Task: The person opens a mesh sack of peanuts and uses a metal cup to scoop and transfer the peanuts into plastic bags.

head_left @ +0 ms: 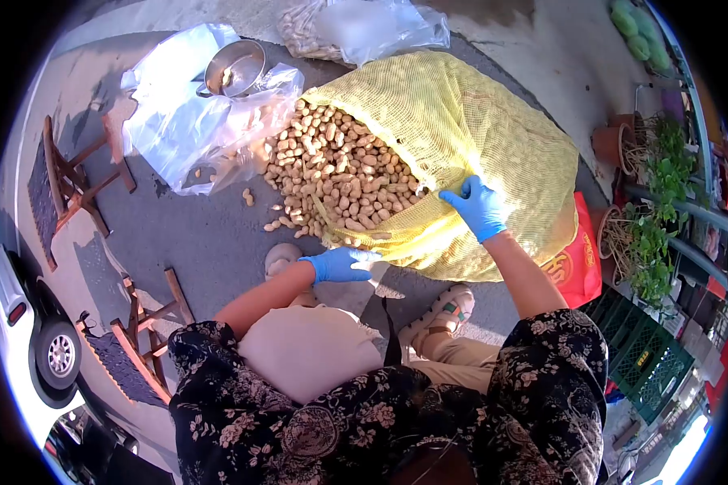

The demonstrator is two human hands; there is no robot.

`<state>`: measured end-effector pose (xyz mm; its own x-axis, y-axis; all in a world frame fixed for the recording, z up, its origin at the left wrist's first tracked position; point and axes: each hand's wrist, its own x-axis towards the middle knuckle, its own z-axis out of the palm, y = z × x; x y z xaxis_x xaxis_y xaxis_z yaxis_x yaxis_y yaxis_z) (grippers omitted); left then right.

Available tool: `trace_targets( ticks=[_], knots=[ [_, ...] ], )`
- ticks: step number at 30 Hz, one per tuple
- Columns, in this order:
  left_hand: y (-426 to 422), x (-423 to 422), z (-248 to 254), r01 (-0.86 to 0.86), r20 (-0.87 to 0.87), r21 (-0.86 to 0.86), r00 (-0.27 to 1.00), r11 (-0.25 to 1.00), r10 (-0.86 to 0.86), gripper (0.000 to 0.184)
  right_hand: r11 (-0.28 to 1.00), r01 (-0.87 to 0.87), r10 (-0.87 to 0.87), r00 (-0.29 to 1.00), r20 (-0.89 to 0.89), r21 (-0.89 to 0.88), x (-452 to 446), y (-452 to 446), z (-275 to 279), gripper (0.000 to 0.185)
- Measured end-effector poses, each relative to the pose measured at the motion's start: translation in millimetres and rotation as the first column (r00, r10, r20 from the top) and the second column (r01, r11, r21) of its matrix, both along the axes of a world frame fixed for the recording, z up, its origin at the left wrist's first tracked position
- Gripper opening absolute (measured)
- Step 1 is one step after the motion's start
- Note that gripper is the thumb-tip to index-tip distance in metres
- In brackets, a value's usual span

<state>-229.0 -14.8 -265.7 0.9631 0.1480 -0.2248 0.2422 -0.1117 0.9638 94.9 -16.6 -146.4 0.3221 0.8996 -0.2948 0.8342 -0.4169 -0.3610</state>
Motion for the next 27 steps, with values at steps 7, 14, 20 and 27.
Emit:
trace_targets(
  ticks=[7, 14, 20, 27],
  knots=[
    [143, 35, 114, -0.064, -0.309, 0.269, 0.939, 0.961, 0.149, 0.046, 0.983, -0.125, 0.082, 0.955, 0.284, 0.134, 13, 18, -18, 0.024],
    [251, 96, 38, -0.277, 0.044, 0.891, 0.84, 0.359, 0.54, 0.081, 0.948, 0.303, -0.319, 0.917, 0.24, 0.1, 46, 66, -25, 0.019],
    [306, 125, -10, -0.465, -0.065, 0.567, 0.797, 0.68, 0.6, 0.046, 0.909, 0.363, -0.407, 0.879, 0.249, 0.204, 76, 116, -53, 0.024],
    [358, 149, -30, -0.659, -0.202, 0.036, 0.732, 0.751, 0.651, 0.044, 0.885, 0.436, -0.465, 0.843, 0.27, 0.164, 97, 162, -71, 0.026]
  ],
)
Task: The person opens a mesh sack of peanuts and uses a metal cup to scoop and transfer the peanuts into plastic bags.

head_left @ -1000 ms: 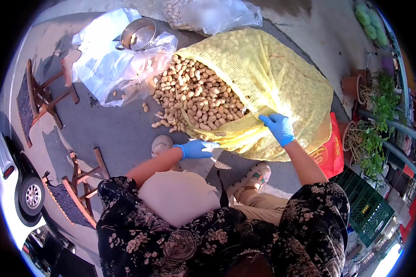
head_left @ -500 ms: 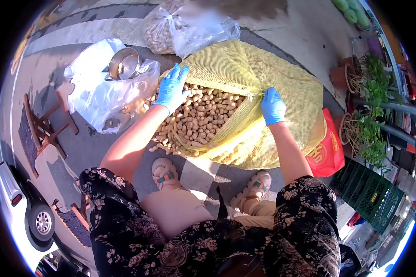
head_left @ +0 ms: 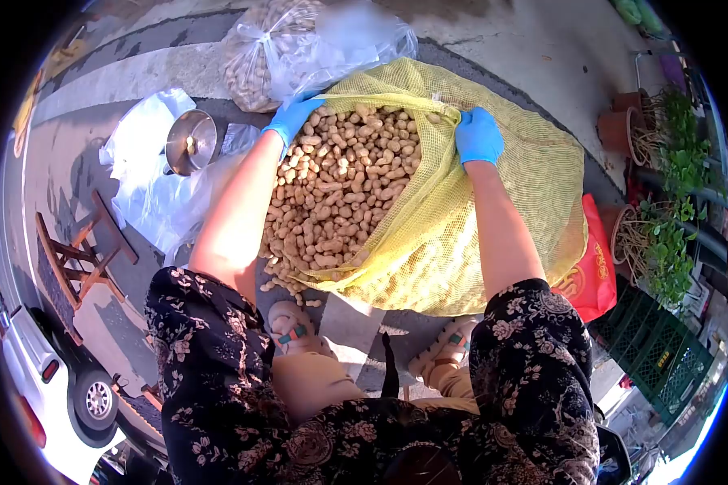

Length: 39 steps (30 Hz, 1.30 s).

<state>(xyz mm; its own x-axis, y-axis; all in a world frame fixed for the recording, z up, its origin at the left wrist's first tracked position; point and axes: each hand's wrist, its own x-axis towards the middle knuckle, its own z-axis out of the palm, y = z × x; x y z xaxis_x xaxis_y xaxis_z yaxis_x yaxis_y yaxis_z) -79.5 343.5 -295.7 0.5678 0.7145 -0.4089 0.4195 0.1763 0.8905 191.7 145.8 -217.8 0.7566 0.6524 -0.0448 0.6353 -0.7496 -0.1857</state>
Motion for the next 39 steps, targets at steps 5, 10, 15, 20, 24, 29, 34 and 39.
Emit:
trace_targets(
  ticks=[5, 10, 15, 20, 24, 29, 34, 39],
  knots=[
    [12, 16, -28, -0.19, -0.153, -0.313, 0.977, 0.931, 0.148, 0.063, 0.998, -0.01, 0.009, 1.0, 0.009, 0.057, 8, 10, -17, 0.028],
    [5, 32, -12, -0.261, -0.277, -0.22, 0.941, 0.94, 0.196, 0.072, 0.991, 0.0, 0.004, 0.999, -0.035, 0.133, 17, 16, -31, 0.029],
    [-21, 0, 18, -0.022, 0.018, 0.019, 1.0, 1.0, 0.022, 0.06, 0.986, 0.001, 0.009, 0.998, -0.06, 0.167, 22, 14, -34, 0.028],
    [-106, -43, 92, 0.199, -0.227, 0.765, 0.973, 0.612, -0.032, 0.063, 0.997, -0.014, 0.029, 0.982, -0.184, 0.08, 21, 12, -21, 0.029],
    [-214, -67, 142, 0.509, -0.317, 0.652, 0.857, 0.562, -0.407, 0.061, 0.977, -0.143, 0.173, 0.964, -0.201, 0.156, 22, -6, -25, 0.028],
    [-286, -83, 115, 0.668, -0.494, 0.679, 0.723, 0.305, -0.483, 0.054, 0.966, -0.192, 0.226, 0.951, -0.211, 0.174, -2, -17, 11, 0.027],
    [-287, -79, 113, 0.683, -0.522, 0.666, 0.714, 0.3, -0.466, 0.052, 0.652, -0.704, 0.628, 0.71, 0.319, 0.281, -101, -32, 98, 0.037],
    [-286, -84, 114, 0.722, -0.563, 0.638, 0.674, 0.267, -0.479, 0.054, 0.456, -0.88, 0.869, 0.473, 0.147, 0.135, -167, -64, 77, 0.046]
  ],
)
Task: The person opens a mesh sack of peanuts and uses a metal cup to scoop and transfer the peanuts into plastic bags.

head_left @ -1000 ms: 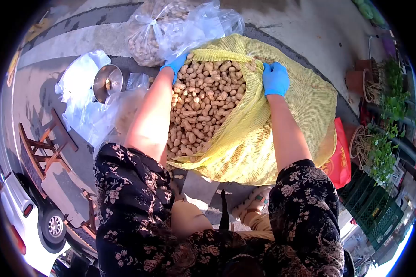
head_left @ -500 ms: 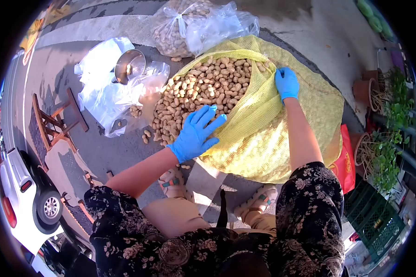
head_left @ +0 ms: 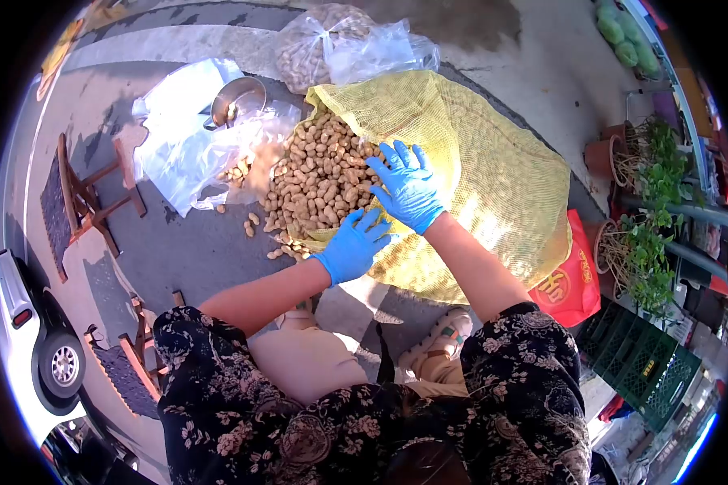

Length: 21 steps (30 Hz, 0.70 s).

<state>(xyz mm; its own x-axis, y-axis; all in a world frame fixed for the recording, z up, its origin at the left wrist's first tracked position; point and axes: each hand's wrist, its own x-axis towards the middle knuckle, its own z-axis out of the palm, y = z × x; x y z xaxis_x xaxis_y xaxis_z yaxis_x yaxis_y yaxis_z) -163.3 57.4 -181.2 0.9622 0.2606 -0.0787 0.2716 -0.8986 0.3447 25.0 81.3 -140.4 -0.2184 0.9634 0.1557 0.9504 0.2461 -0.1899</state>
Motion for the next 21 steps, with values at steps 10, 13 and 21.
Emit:
trace_targets(
  ticks=[10, 13, 21],
  knots=[
    [8, -26, 18, -0.012, 0.186, -0.152, 0.982, 0.988, 0.041, 0.049, 0.797, 0.561, -0.524, 0.826, 0.205, -0.222, 32, 7, 8, 0.078],
    [3, -36, 16, 0.028, 0.233, -0.178, 0.972, 0.984, 0.014, 0.041, 0.871, 0.486, -0.46, 0.856, 0.237, -0.067, 32, 6, -10, 0.076],
    [47, -98, 18, -0.613, 0.433, -0.353, 0.563, 0.707, 0.704, 0.016, 0.959, 0.136, -0.098, 0.983, -0.157, 0.251, -37, 22, 40, 0.025]
  ],
)
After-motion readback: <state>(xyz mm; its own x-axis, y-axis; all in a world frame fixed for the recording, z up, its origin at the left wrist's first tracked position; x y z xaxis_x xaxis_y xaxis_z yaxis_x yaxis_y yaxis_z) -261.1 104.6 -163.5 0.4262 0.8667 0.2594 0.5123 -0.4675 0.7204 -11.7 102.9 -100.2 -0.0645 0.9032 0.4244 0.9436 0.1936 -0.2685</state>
